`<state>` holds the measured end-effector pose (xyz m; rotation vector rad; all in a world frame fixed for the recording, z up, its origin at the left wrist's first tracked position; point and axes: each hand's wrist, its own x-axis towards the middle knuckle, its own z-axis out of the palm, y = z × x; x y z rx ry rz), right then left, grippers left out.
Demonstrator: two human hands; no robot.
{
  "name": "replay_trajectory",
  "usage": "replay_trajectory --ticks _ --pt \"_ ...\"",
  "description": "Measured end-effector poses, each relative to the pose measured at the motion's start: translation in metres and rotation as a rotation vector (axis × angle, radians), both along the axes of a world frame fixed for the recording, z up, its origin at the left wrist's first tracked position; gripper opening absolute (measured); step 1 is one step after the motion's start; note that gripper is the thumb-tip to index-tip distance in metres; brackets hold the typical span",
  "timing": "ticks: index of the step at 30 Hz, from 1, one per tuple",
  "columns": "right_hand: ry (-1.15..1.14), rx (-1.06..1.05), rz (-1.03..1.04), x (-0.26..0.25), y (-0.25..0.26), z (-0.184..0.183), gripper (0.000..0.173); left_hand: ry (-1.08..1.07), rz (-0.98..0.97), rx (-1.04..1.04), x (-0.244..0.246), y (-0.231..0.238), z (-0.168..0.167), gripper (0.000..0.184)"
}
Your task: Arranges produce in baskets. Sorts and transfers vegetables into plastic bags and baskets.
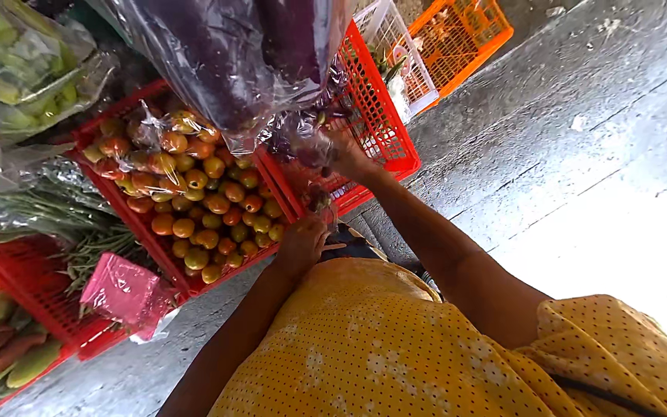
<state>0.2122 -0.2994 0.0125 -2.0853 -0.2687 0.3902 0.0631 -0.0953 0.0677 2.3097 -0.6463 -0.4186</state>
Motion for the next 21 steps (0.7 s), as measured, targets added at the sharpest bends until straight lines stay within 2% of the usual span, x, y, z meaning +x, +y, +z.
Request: replay_trajectory --ticks 2,5,9,12,14,16,18,21 --pt "-0.122 0.149 0.125 -0.017 0.017 -0.008 0.036 0.009 -0.008 0.024 0.0 0.0 0.002 0.018" --pt "-0.101 0.109 0.261 -0.038 0.033 -0.025 0.037 0.054 -0.025 0.057 -0.002 0.002 0.006 0.023" --pt "0.055 -0.01 0.291 -0.049 0.032 -0.03 0.047 0.047 -0.091 0.006 -0.001 0.011 0.009 0.026" --pt "0.034 0.077 0.234 -0.061 0.032 -0.037 0.042 -0.136 -0.046 -0.119 0.006 0.022 0.011 0.026" --pt "0.02 0.175 0.229 -0.066 0.03 -0.054 0.035 -0.207 0.077 -0.127 0.027 0.032 0.014 0.025" --pt "0.047 0.21 0.239 -0.066 0.028 -0.061 0.028 -0.184 0.187 -0.009 0.064 0.041 0.017 0.028" --pt "0.203 0.184 0.262 -0.061 0.027 -0.031 0.024 -0.08 0.256 0.133 0.11 0.042 0.018 0.035" --pt "0.461 0.255 0.201 -0.053 0.027 -0.005 0.031 -0.024 0.406 0.214 0.168 0.023 0.018 0.047"
